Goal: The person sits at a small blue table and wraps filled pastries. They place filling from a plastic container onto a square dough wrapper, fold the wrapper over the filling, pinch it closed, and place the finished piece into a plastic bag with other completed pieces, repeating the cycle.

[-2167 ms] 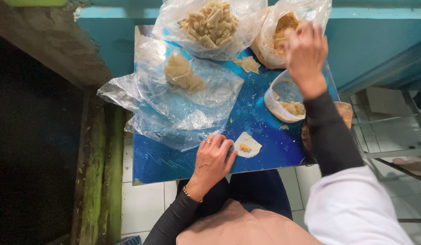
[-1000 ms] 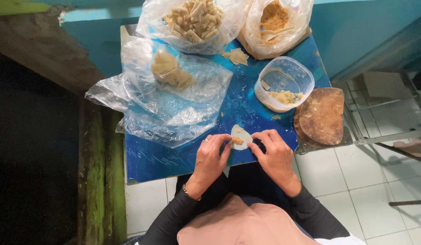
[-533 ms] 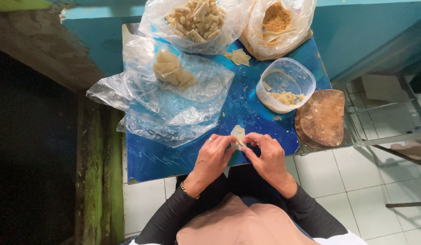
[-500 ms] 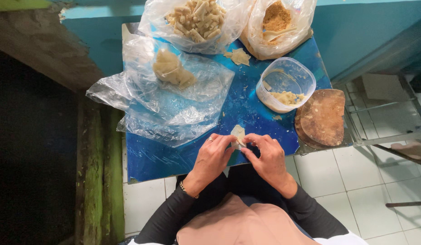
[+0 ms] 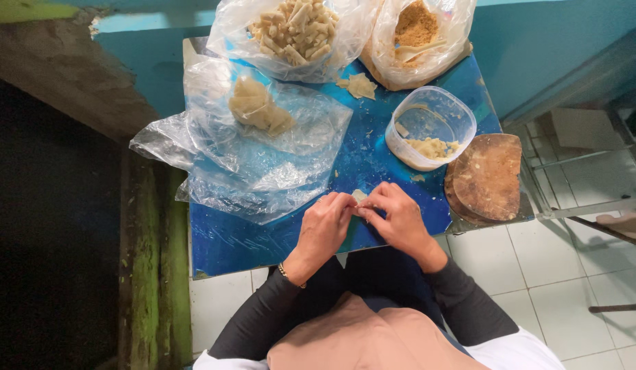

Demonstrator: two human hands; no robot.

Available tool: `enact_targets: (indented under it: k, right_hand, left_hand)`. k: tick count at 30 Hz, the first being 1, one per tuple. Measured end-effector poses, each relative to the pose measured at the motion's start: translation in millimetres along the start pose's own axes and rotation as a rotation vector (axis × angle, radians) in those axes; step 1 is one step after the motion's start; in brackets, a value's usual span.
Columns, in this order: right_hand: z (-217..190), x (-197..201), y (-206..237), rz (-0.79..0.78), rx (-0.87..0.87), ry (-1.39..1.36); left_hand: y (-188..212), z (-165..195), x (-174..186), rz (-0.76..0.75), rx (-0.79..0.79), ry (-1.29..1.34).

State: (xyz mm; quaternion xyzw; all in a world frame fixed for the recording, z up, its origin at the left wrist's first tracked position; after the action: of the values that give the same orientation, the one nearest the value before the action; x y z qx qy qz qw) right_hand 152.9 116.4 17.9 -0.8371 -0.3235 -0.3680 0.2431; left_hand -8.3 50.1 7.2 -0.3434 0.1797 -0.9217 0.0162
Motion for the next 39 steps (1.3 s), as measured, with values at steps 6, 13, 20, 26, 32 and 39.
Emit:
enact_targets:
  k: [6,13,20,26,32,39]
  right_hand:
    - [15.3,1.2,-17.3,-0.159,-0.095,-0.170]
    - [-15.6,10.5,7.1,-0.032,0.153,0.202]
    - [-12.4,3.4,1.4,0.043,0.103,0.069]
    - [5.0,2.1,-11.7,-0.119,-0.141,-0.140]
    - [-14.7,15.0,-3.7,0.016,0.103,0.149]
    - [-17.6,10.4,-3.8,0.025,0.140,0.188]
  left_hand:
    - [-5.2,-3.1,-1.9,0.001,0.095,0.008]
    - [5.7,4.5,4.1,-0.027,0.001,0.017]
    - [6.4,4.4,2.6,-0.044,-0.028,-0.006]
    - [-0.7,-5.6,-0.5,-0.083,0.031,-0.041]
    - [-13.3,-9.5,0.2,-0.148,0.078,-0.062]
    - [-16.8,-4.1,7.1,-0.152,0.120,0.021]
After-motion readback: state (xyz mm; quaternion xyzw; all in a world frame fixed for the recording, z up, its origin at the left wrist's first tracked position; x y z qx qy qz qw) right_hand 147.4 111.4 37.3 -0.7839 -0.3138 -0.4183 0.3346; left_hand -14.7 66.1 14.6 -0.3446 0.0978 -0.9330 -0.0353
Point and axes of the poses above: each hand's wrist, its own y-axis away from the middle knuckle, its own x-axis out of the back of the hand, z = x × y, the point moved 3 cm from there along -y, towards the middle knuckle, and after that the axes turned 12 degrees about -z, right-handed, at the moved point
